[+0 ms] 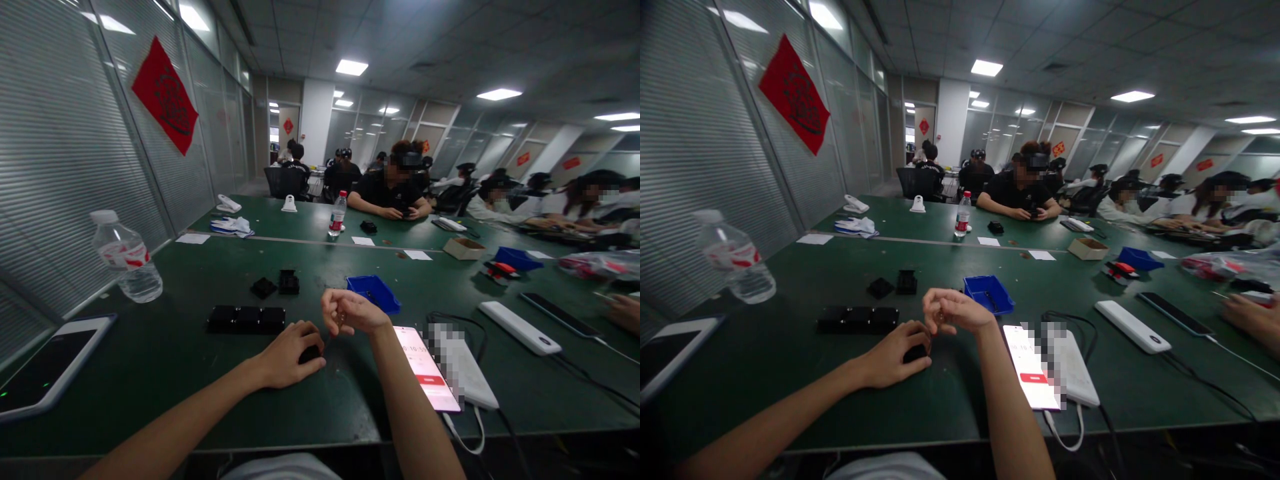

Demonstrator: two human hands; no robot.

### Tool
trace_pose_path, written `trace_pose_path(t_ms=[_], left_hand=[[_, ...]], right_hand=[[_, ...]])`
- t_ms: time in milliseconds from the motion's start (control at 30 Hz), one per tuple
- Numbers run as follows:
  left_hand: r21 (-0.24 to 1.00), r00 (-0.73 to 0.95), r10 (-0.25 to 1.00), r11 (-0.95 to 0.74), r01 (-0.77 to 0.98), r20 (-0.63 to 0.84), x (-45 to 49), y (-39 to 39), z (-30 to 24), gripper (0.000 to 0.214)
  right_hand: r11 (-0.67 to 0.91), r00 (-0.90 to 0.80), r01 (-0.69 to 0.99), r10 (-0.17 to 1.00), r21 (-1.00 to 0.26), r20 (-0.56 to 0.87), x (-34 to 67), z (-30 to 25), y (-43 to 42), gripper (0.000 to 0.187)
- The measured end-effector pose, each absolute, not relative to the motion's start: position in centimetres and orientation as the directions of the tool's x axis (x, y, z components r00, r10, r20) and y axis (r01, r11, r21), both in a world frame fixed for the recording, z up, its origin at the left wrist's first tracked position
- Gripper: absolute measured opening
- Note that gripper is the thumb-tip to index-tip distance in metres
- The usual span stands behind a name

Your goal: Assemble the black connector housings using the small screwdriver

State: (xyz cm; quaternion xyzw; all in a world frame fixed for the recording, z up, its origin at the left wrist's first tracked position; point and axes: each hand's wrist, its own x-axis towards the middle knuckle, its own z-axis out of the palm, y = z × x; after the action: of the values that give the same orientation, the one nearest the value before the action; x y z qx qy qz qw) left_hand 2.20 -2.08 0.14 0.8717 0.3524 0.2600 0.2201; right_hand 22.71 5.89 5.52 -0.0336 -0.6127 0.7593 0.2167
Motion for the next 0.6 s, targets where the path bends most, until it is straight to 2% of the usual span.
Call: trace_pose_path(t_ms=[67,233,367,600], left_hand=[[0.567,0.618,0.731,-0.651,0.504,0.29,2.21,-2.08,0.27,0.01],[0.577,0.619,0.729,-0.65,0.494,0.292,2.24,-2.09,0.3,0.01],[0.573,0.615,0.728,-0.655,0.493,0.303,2.23,-2.04,0.0,0.01],[0.59,0.613,0.731,-0.646,0.484,0.298,2.2,-2.07,-0.05,0.009]], right_hand=[[-0.149,-0.905,-0.309,0.35,-0.939,0.242,22.73,5.5,5.98,0.046],[-0.11,-0.903,-0.35,0.303,-0.93,0.304,22.83,5.72,6.07,0.031],[-0.033,-0.886,-0.38,0.298,-0.924,0.354,22.99,5.93,5.98,0.026],[-0.11,-0.907,-0.298,0.343,-0.948,0.245,22.95,5.6,6.01,0.033]])
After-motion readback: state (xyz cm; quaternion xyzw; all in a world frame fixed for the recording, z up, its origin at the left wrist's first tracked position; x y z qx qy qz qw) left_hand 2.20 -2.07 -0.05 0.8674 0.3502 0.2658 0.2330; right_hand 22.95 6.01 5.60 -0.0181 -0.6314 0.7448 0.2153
